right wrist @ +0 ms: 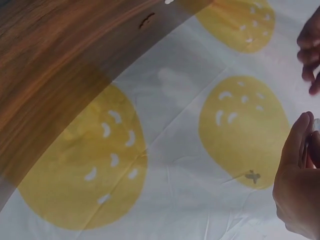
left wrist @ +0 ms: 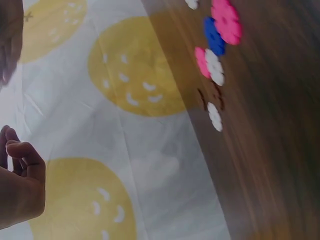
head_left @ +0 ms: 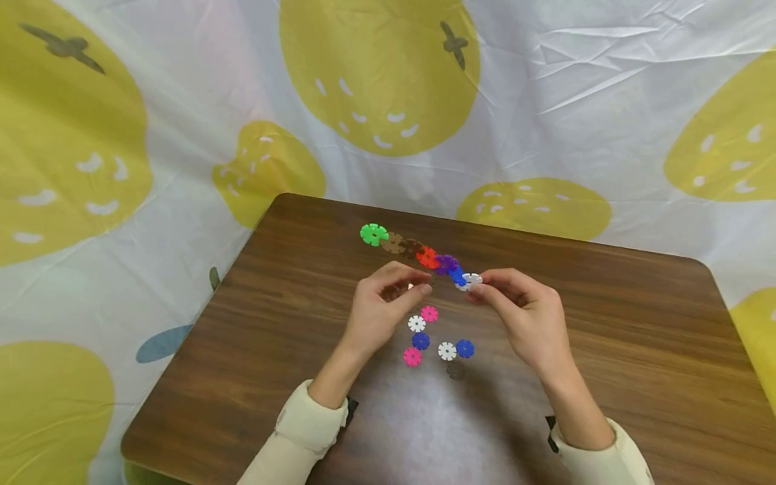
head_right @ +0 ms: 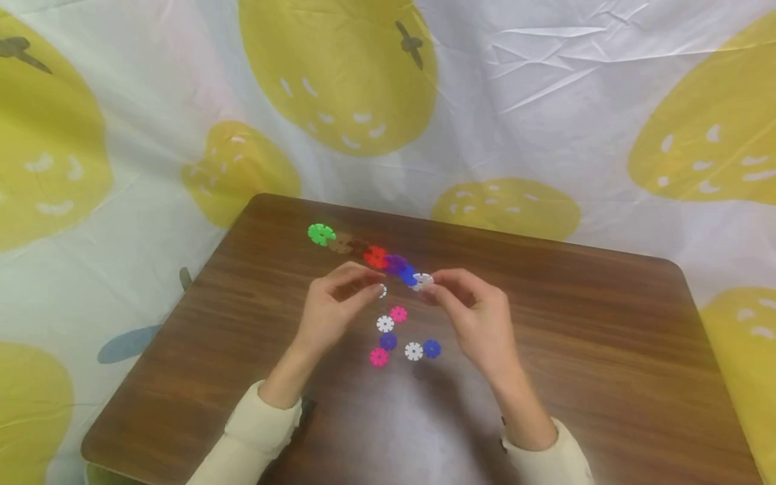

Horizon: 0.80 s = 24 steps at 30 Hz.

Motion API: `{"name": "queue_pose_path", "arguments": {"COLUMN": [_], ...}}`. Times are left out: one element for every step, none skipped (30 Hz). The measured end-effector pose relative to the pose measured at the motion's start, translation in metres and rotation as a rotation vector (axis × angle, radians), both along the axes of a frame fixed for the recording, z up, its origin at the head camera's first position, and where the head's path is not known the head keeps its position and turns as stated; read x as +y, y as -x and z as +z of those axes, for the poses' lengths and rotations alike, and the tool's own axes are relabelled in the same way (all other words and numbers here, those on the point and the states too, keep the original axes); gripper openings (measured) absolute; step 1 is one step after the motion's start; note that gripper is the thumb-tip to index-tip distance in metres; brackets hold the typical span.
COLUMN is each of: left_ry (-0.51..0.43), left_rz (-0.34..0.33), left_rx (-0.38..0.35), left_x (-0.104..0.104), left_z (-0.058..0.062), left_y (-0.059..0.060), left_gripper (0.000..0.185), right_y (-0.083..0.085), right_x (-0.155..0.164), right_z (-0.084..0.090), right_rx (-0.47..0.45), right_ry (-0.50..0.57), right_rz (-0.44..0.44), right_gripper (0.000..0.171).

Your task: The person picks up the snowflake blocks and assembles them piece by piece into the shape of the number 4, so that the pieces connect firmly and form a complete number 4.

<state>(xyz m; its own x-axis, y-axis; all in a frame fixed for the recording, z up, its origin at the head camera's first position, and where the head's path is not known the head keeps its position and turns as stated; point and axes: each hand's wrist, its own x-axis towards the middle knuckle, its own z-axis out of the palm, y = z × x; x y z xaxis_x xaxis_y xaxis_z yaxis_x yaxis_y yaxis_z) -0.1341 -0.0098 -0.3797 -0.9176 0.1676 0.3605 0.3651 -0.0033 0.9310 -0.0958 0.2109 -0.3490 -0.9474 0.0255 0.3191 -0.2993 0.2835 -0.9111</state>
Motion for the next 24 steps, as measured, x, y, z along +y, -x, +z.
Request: {"name": "queue_pose_path", "arguments": {"left_ry": [-0.006,-0.009,-0.008,-0.01,-0.013,-0.014,-0.011,-0.007,-0.007,-0.008,-0.007,-0.008,-0.009,-0.009,-0.009,-0.009,-0.008,-0.003,0.003,0.01,0.016,0.027,0.038,0.049], "left_rz": [-0.02,-0.035,-0.044,-0.053,-0.058,-0.06,-0.058,-0.052,-0.047,-0.042,-0.035,-0.031,-0.027,-0.024,-0.024,-0.024,-0.025,-0.024,-0.022,-0.018,-0.012,-0.003,0.006,0.016], "left_rx": [0.016,0.03,0.043,0.055,0.062,0.069,0.074,0.078,0.081,0.082,0.082,0.082,0.083,0.088,0.092,0.097,0.102,0.109,0.116,0.124,0.129,0.136,0.144,0.154], "left_x": [0.002,0.004,0.006,0.007,0.009,0.01,0.011,0.012,0.012,0.013,0.013,0.013,0.013,0.013,0.013,0.013,0.013,0.012,0.012,0.011,0.01,0.009,0.008,0.006], "left_z": [0.001,0.003,0.004,0.005,0.006,0.006,0.007,0.007,0.007,0.007,0.007,0.006,0.006,0.005,0.004,0.004,0.003,0.002,0.0,-0.001,-0.002,-0.004,-0.005,-0.007], "left_y": [-0.001,-0.003,-0.004,-0.005,-0.005,-0.006,-0.006,-0.007,-0.007,-0.007,-0.007,-0.007,-0.007,-0.007,-0.007,-0.007,-0.007,-0.007,-0.007,-0.007,-0.006,-0.006,-0.006,-0.006], "left_gripper": [0.014,0.014,0.014,0.014,0.014,0.014,0.014,0.014,0.015,0.015,0.015,0.014,0.014,0.013,0.012,0.011,0.01,0.008,0.007,0.006,0.006,0.006,0.007,0.008], "right_y": [0.001,0.001,0.002,0.002,0.003,0.004,0.004,0.005,0.005,0.006,0.006,0.006,0.006,0.006,0.006,0.006,0.006,0.006,0.006,0.006,0.006,0.005,0.005,0.005], "right_x": [-0.002,-0.004,-0.005,-0.007,-0.009,-0.01,-0.011,-0.013,-0.014,-0.015,-0.016,-0.017,-0.018,-0.018,-0.019,-0.019,-0.02,-0.02,-0.02,-0.019,-0.018,-0.017,-0.014,-0.012], "right_z": [0.0,-0.001,-0.001,-0.001,-0.002,-0.002,-0.002,-0.003,-0.003,-0.004,-0.005,-0.006,-0.006,-0.007,-0.008,-0.009,-0.01,-0.011,-0.011,-0.012,-0.012,-0.013,-0.013,-0.014], "right_rx": [0.002,0.004,0.006,0.009,0.012,0.015,0.021,0.022,0.024,0.023,0.023,0.023,0.024,0.018,0.018,0.015,0.009,0.001,-0.009,-0.022,-0.031,-0.041,-0.052,-0.058], "right_ry": [0.012,0.023,0.031,0.039,0.045,0.051,0.052,0.058,0.06,0.064,0.065,0.066,0.063,0.067,0.06,0.053,0.043,0.027,0.007,-0.015,-0.053,-0.093,-0.135,-0.176], "right_rz": [0.008,0.016,0.024,0.033,0.04,0.047,0.057,0.065,0.073,0.08,0.085,0.092,0.101,0.105,0.114,0.123,0.129,0.133,0.136,0.136,0.134,0.127,0.118,0.107], "right_gripper": [0.006,0.006,0.006,0.006,0.006,0.006,0.007,0.007,0.007,0.006,0.006,0.006,0.006,0.006,0.006,0.006,0.006,0.006,0.006,0.007,0.008,0.01,0.011,0.013]}}
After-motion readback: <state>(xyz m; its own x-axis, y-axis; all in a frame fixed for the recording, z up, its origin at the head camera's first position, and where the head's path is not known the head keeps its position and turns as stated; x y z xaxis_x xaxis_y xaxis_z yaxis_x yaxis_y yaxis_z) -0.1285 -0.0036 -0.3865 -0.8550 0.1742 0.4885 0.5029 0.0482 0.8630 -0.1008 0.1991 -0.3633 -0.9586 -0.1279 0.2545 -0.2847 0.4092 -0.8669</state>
